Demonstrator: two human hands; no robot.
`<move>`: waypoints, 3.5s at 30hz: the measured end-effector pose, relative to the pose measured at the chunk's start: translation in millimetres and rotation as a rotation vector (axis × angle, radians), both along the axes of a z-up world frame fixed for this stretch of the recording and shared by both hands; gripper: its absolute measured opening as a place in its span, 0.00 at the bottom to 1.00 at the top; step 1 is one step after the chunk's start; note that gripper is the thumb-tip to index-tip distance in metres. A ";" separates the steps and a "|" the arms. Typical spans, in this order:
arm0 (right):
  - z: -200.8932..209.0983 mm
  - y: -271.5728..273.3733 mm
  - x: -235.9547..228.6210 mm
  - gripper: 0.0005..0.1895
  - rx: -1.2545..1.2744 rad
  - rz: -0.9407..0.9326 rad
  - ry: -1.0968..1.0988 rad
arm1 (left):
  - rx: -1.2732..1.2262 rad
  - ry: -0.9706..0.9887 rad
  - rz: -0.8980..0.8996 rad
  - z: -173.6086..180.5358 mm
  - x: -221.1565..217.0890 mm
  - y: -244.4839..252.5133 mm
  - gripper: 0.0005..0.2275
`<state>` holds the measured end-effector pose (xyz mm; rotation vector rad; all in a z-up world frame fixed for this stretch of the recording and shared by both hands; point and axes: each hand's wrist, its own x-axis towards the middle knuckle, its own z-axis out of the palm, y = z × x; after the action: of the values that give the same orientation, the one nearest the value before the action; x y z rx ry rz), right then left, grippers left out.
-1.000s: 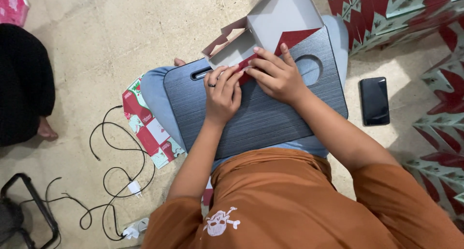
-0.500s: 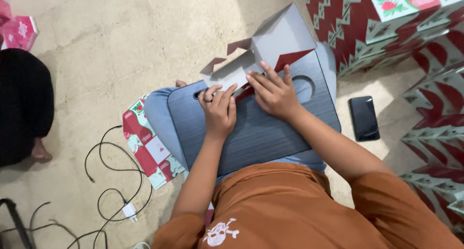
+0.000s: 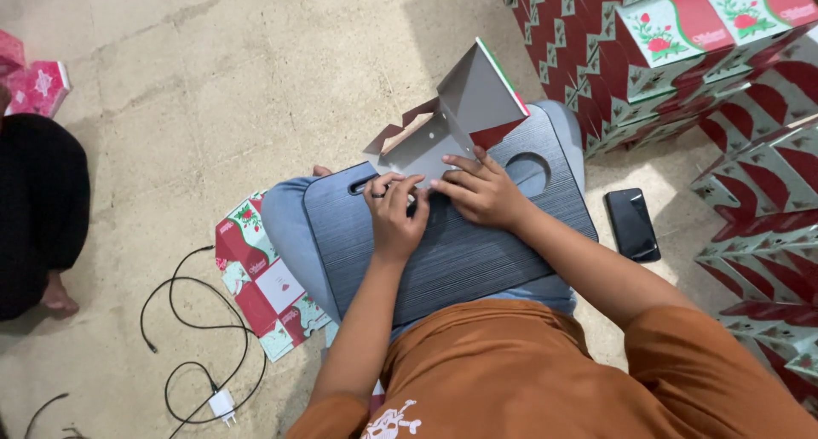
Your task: The person assembles a small decorative box from a flat paper sheet. They fold the paper along pre-cut lines, tuck flaps into slots, and secure the sides to form a cube-shaped container.
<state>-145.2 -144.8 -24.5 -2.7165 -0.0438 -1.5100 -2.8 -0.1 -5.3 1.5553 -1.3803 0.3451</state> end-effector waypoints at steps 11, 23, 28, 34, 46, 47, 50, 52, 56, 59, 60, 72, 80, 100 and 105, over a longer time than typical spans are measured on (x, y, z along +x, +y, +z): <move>6.2 -2.9 1.5 0.12 0.095 0.062 -0.071 | -0.111 -0.011 0.085 -8.8 9.4 4.0 0.13; 12.4 -12.6 -30.4 0.19 0.151 0.363 -0.003 | -0.358 1.306 -0.678 -23.0 56.0 11.6 0.28; 30.8 -17.9 -56.6 0.22 0.087 0.349 0.191 | -0.333 1.090 -0.647 -19.5 32.4 2.6 0.40; 49.7 -10.7 -56.9 0.09 0.284 0.085 0.184 | 0.190 0.583 -0.278 -70.9 26.1 10.4 0.29; 86.7 22.3 -61.3 0.11 0.935 -0.167 0.415 | 0.161 0.714 -0.266 -38.8 -2.4 8.6 0.12; 86.1 17.9 -55.2 0.10 0.880 -0.153 0.428 | 0.125 0.644 -0.258 -41.1 -3.1 7.5 0.13; 88.7 4.4 -37.3 0.12 0.822 -0.173 0.499 | 0.078 0.613 -0.251 -24.9 -6.6 8.0 0.09; 98.7 -1.1 -26.8 0.14 0.818 -0.212 0.557 | 0.065 0.652 -0.258 -11.0 -7.4 9.3 0.10; 120.7 -14.9 -10.5 0.12 0.880 -0.204 0.779 | -0.018 0.479 -0.401 15.9 -5.0 11.0 0.26; 125.2 -28.8 -1.7 0.20 0.851 -0.199 0.915 | -0.025 0.596 -0.500 7.4 -0.9 12.3 0.35; 126.3 -32.8 2.0 0.22 0.826 -0.193 0.940 | -0.039 0.715 -0.571 -0.9 1.8 12.9 0.43; 122.9 -43.4 29.6 0.29 0.811 -0.098 1.070 | 0.286 0.845 -0.476 -71.7 15.6 21.9 0.30; 110.2 -44.0 41.9 0.23 0.967 -0.155 0.852 | 0.133 1.050 -0.376 -84.7 22.4 15.2 0.17; 9.9 -3.6 -9.1 0.16 0.371 0.004 -0.040 | -0.134 0.492 -0.100 -47.0 -1.2 -30.9 0.23; 18.7 -2.5 -8.7 0.08 0.432 0.028 -0.162 | -0.572 0.199 0.045 -46.0 3.0 -31.1 0.25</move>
<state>-154.0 -147.3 -5.8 -2.2471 0.2135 -1.5184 0.2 -31.2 -51.3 1.1105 -0.9798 0.5425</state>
